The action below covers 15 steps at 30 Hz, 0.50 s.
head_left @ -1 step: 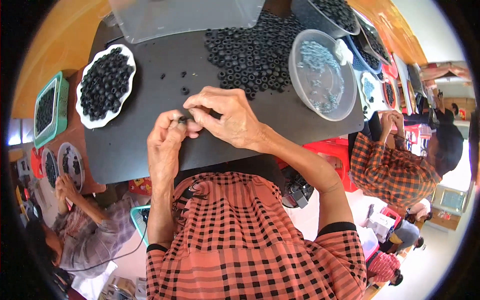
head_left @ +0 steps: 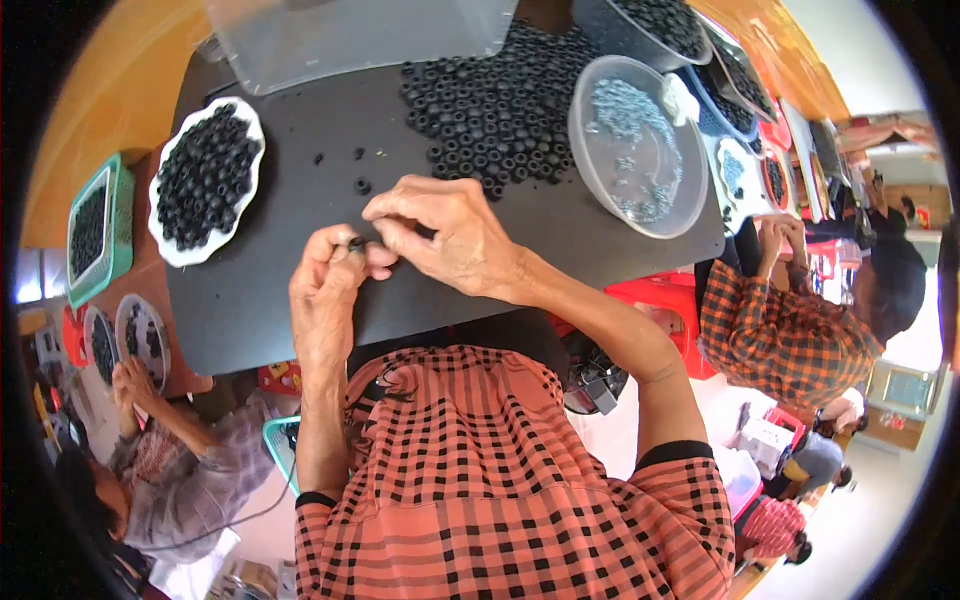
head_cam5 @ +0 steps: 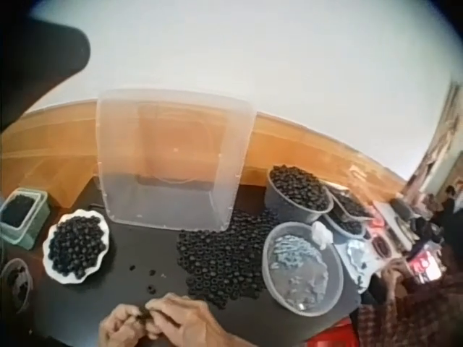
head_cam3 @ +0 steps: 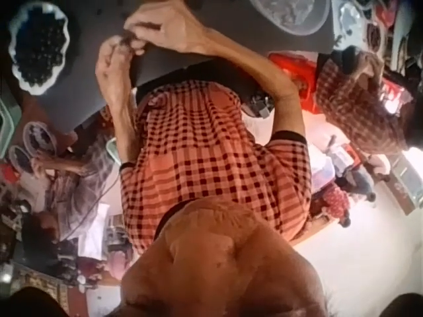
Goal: The person picks up metal springs from a tray and inserts them into small black rubber rings by hand.
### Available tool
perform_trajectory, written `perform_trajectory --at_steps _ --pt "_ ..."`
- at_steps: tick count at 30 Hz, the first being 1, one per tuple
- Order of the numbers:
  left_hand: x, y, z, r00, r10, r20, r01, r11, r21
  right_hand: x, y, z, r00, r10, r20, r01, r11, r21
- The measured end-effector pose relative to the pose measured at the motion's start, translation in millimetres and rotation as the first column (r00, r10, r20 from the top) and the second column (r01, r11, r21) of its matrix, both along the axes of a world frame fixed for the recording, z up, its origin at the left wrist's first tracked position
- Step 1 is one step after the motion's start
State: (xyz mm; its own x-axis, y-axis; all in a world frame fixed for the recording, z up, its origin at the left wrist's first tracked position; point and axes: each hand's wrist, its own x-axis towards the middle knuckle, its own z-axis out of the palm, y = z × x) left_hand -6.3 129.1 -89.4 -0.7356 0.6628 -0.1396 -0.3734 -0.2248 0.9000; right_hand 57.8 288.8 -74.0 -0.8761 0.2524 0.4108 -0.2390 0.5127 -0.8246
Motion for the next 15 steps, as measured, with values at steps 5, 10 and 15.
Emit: perform_trajectory --at_steps 5,10,15 --pt "0.9 -1.0 -0.4 0.997 0.071 -0.031 -0.073 0.996 -0.048 8.2 -4.5 -14.9 0.996 0.08 -0.028 -0.081 0.996 -0.039" --pt "4.5 -1.1 -4.3 0.984 0.05 -0.172 -0.058 0.997 -0.041 34.8 -0.7 -7.8 0.996 -0.022 -0.09 0.019 0.999 -0.036" --pt "1.8 -0.7 -13.9 0.974 0.039 -0.223 -0.041 0.999 -0.003 81.8 36.1 15.9 0.96 -0.211 -0.181 0.241 0.957 0.16"
